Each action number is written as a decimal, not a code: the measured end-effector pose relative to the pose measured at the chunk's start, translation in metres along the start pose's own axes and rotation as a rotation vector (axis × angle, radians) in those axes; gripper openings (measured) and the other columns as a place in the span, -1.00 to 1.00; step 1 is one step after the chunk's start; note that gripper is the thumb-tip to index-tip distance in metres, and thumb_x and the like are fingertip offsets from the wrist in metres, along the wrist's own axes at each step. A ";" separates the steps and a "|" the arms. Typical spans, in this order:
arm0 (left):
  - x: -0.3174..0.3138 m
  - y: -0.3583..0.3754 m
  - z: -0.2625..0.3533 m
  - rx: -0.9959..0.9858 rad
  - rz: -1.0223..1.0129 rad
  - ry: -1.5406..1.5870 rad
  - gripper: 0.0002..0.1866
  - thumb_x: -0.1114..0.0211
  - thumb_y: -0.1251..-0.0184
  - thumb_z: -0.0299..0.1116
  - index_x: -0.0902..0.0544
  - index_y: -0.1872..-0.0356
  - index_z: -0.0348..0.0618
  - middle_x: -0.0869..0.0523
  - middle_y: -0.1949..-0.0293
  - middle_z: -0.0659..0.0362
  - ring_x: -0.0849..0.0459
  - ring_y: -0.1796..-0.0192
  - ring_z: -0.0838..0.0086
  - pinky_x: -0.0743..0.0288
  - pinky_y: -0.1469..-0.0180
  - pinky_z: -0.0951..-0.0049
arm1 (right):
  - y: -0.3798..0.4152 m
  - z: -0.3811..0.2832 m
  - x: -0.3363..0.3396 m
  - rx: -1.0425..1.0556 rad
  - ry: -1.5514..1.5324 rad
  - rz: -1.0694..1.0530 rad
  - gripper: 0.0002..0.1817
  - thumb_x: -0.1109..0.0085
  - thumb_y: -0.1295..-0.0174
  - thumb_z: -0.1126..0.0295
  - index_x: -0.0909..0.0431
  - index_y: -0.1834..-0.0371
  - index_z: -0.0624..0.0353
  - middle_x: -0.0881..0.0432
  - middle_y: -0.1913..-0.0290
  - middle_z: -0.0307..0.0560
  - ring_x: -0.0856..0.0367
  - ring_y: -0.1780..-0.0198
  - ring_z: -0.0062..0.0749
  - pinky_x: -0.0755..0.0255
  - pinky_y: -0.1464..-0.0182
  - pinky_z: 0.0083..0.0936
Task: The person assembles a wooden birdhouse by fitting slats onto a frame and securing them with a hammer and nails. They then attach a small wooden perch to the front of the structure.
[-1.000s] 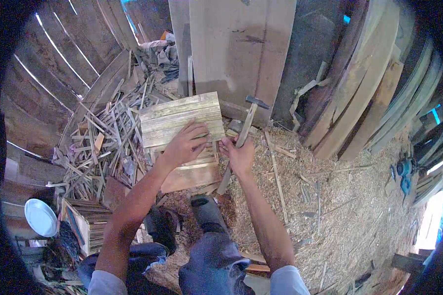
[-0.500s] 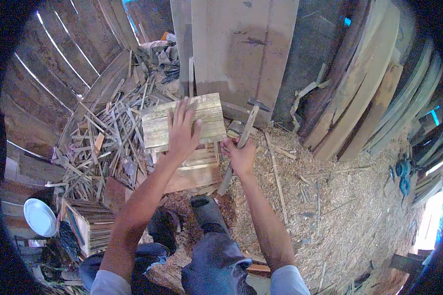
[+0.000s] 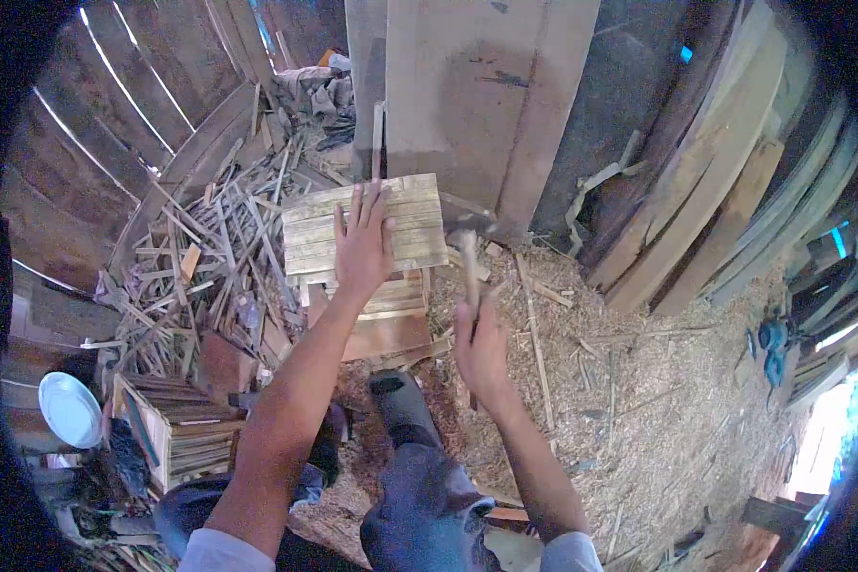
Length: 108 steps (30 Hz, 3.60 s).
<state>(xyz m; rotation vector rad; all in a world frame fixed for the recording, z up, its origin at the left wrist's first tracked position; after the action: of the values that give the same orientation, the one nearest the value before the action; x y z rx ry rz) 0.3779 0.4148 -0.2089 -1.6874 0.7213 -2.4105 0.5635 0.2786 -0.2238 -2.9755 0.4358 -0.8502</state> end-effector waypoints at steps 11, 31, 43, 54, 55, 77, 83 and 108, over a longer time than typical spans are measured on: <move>0.006 0.004 0.002 0.014 -0.011 0.004 -0.52 0.01 -0.41 -0.40 -0.30 -0.36 0.00 -0.18 -0.48 0.28 -0.04 -0.53 0.27 0.13 -0.51 -0.04 | 0.027 0.011 -0.017 0.114 0.324 -0.088 -0.81 0.01 -0.40 0.33 -0.32 0.11 0.21 -0.54 0.59 0.30 -0.55 0.53 0.32 -0.36 0.57 0.04; 0.004 0.003 0.008 -0.002 -0.078 0.000 -0.38 -0.12 -0.16 -0.53 -0.34 -0.32 0.03 -0.11 -0.51 0.31 0.03 -0.55 0.33 0.21 -0.53 -0.05 | 0.025 0.021 -0.015 0.108 0.351 -0.048 -0.80 0.02 -0.40 0.33 -0.28 0.21 0.26 -0.48 0.61 0.32 -0.51 0.57 0.28 -0.32 0.55 0.01; 0.004 0.001 0.008 -0.027 -0.054 -0.087 -0.33 -0.20 -0.09 -0.50 -0.34 -0.32 0.07 -0.16 -0.49 0.31 0.00 -0.54 0.32 0.15 -0.52 -0.05 | 0.018 0.032 -0.020 -0.037 0.418 -0.176 -0.83 0.02 -0.38 0.34 -0.27 0.20 0.19 -0.53 0.56 0.37 -0.55 0.49 0.36 -0.37 0.49 0.14; 0.010 0.003 0.012 -0.001 -0.083 0.054 -0.35 -0.22 -0.03 -0.53 -0.37 -0.26 0.01 -0.16 -0.48 0.29 -0.02 -0.53 0.30 0.17 -0.53 -0.03 | 0.032 0.025 -0.021 0.033 0.384 -0.158 -0.81 0.04 -0.38 0.33 -0.27 0.11 0.20 -0.54 0.55 0.39 -0.54 0.47 0.41 -0.37 0.48 0.17; 0.012 0.003 0.012 0.000 -0.084 0.055 -0.35 -0.22 -0.03 -0.53 -0.37 -0.26 0.01 -0.16 -0.48 0.29 -0.02 -0.53 0.30 0.17 -0.53 -0.03 | 0.036 0.023 -0.014 0.023 0.323 -0.100 -0.81 0.04 -0.38 0.32 -0.27 0.12 0.20 -0.54 0.55 0.39 -0.54 0.47 0.40 -0.37 0.48 0.16; 0.001 0.006 0.009 0.004 -0.113 -0.030 -0.45 -0.15 -0.15 -0.48 -0.39 -0.24 0.05 -0.14 -0.49 0.31 -0.01 -0.54 0.32 0.17 -0.52 -0.03 | 0.024 0.026 -0.013 0.005 0.359 -0.103 -0.76 0.07 -0.42 0.28 -0.25 0.12 0.26 -0.52 0.60 0.38 -0.55 0.47 0.40 -0.37 0.50 0.15; 0.002 0.004 0.009 -0.012 -0.074 -0.019 -0.48 -0.15 -0.15 -0.48 -0.42 -0.22 0.01 -0.15 -0.49 0.30 -0.04 -0.53 0.31 0.16 -0.52 -0.04 | 0.025 0.006 -0.008 0.038 0.278 -0.096 -0.76 0.07 -0.42 0.27 -0.25 0.09 0.23 -0.53 0.58 0.41 -0.53 0.49 0.42 -0.38 0.50 0.16; 0.006 0.005 0.013 -0.041 -0.081 -0.028 -0.44 -0.20 -0.10 -0.46 -0.41 -0.22 0.02 -0.19 -0.47 0.27 -0.06 -0.52 0.26 0.16 -0.52 -0.03 | 0.023 -0.002 -0.003 -0.063 0.282 -0.128 -0.74 0.04 -0.40 0.24 -0.28 0.13 0.23 -0.54 0.53 0.42 -0.55 0.44 0.43 -0.39 0.49 0.14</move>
<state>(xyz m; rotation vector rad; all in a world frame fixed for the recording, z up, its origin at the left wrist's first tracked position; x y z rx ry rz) 0.3872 0.4045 -0.2023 -1.7955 0.7173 -2.4362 0.5540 0.2576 -0.2257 -2.9745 0.2825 -1.3004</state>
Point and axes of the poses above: each hand's wrist, its own y-axis away from the middle knuckle, its own x-axis out of the back of the hand, z = x × y, the point moved 10 cm from there along -y, towards the middle knuckle
